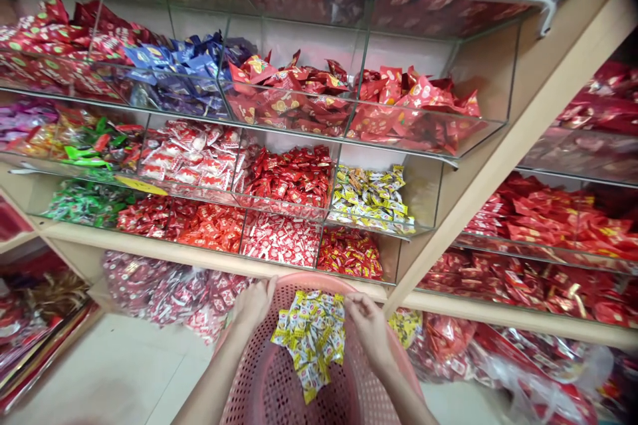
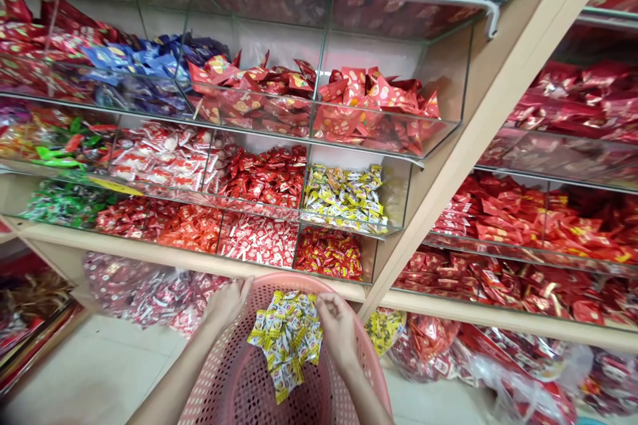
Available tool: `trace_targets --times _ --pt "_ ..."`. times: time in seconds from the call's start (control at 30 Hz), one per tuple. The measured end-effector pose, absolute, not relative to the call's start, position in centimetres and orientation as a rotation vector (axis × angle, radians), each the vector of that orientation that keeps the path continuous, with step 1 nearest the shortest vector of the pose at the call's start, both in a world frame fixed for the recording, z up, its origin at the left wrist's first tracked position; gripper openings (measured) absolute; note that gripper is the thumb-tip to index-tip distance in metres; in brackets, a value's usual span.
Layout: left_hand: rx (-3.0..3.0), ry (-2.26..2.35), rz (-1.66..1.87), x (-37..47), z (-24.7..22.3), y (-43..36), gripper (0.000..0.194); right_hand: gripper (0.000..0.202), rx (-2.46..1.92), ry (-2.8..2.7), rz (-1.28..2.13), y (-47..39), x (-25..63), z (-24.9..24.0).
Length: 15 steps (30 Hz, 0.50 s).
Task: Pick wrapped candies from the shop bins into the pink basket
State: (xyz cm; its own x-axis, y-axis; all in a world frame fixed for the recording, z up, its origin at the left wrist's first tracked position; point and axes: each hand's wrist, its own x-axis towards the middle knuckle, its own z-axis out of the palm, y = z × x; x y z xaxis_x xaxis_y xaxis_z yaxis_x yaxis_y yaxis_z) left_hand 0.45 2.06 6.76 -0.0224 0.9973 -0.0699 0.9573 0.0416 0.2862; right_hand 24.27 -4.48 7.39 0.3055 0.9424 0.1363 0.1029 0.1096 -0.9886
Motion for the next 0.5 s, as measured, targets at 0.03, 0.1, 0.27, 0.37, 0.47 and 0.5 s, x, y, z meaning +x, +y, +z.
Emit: trace_targets --times 0.03,0.1,0.27,0.37,0.47,0.5 --pt "2.003 2.067 0.229 0.4 6.7 2.1 0.069 0.027 -1.313 -0.994 0.93 -4.4 24.0 6.1" --pt "2.002 2.064 0.228 0.4 6.7 2.1 0.069 0.029 -1.305 -0.835 1.048 -4.2 23.6 4.4" --pt "1.995 2.063 0.229 0.4 6.8 2.1 0.069 0.032 -1.275 -0.672 1.101 -4.0 23.6 2.4" --pt "2.002 2.052 0.23 0.5 6.8 2.1 0.068 0.035 -1.266 -0.627 1.105 -4.1 23.7 1.3" --pt "2.017 2.056 0.225 0.6 6.9 2.1 0.067 0.037 -1.275 -0.565 1.11 -4.4 23.8 0.7" --pt "2.021 2.06 0.224 0.6 6.9 2.1 0.067 0.037 -1.265 -0.528 1.12 -4.4 23.8 0.6"
